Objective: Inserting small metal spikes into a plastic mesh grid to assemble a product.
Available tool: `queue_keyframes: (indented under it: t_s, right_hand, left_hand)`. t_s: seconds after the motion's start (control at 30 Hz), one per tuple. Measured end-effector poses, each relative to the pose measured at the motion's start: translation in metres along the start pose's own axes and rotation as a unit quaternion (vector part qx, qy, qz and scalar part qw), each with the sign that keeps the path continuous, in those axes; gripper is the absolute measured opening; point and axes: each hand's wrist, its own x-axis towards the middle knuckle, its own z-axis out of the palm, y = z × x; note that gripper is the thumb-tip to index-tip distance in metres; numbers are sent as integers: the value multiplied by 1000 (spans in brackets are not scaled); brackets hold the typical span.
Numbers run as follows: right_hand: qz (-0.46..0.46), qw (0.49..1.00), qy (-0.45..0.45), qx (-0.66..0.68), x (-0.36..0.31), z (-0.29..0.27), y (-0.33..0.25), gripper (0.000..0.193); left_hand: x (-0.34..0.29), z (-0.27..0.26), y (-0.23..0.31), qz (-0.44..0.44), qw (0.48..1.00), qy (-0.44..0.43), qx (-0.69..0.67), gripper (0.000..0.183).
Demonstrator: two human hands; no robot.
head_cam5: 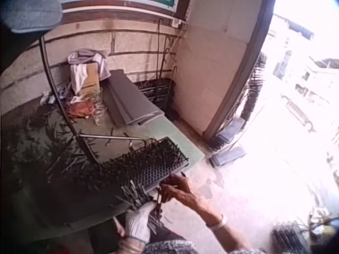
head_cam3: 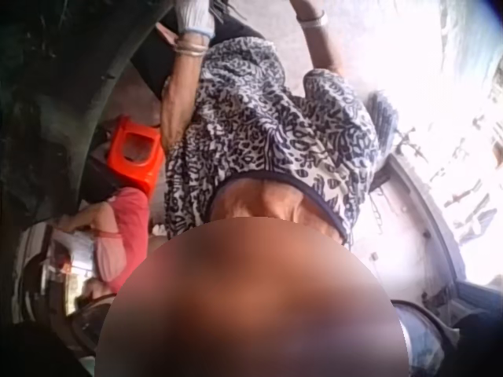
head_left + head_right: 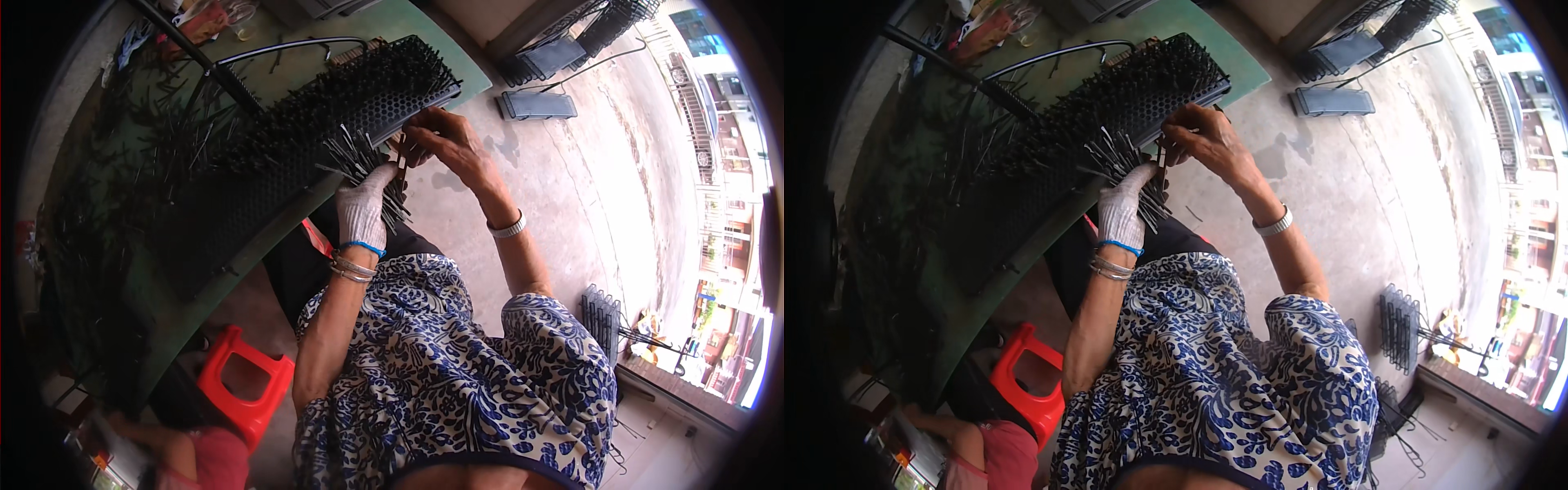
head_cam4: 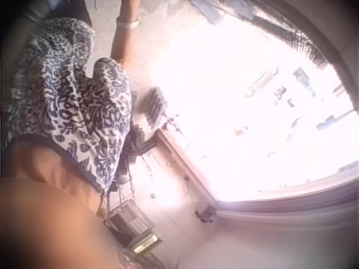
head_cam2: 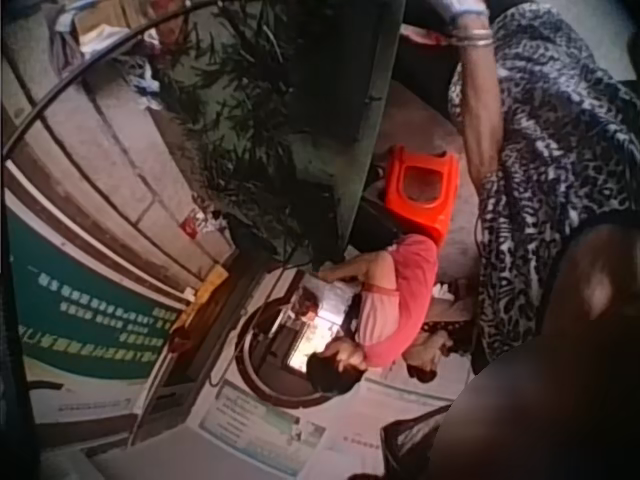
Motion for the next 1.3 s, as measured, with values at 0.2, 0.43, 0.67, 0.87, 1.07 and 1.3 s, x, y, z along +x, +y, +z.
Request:
queue_keyframes:
  t_s: [0.2,0.43,0.67,0.87,1.07,1.3]
  right_hand:
    - [4,999,-47,-15,4,0,-6,18]
    - [17,995,-93,-35,6,-7,-9,15]
    - [-16,988,-130,-87,12,-14,-17,13]
    - [-149,955,169,-190,16,-17,-42,10]
    - [-278,878,267,-284,49,-13,-16,8]
    - [-244,897,229,-290,62,-16,-17,8]
  left_hand:
    - [5,-4,-9,8,1000,-9,-1,24]
    - [3,-3,-10,-1,1000,-6,-18,23]
    - [14,-8,-18,55,998,-11,11,14]
    - [12,-12,1,-122,979,-99,-127,18]
    - [11,-7,-5,-153,971,-130,-128,15]
    - [8,-10,-5,-122,981,-100,-114,13]
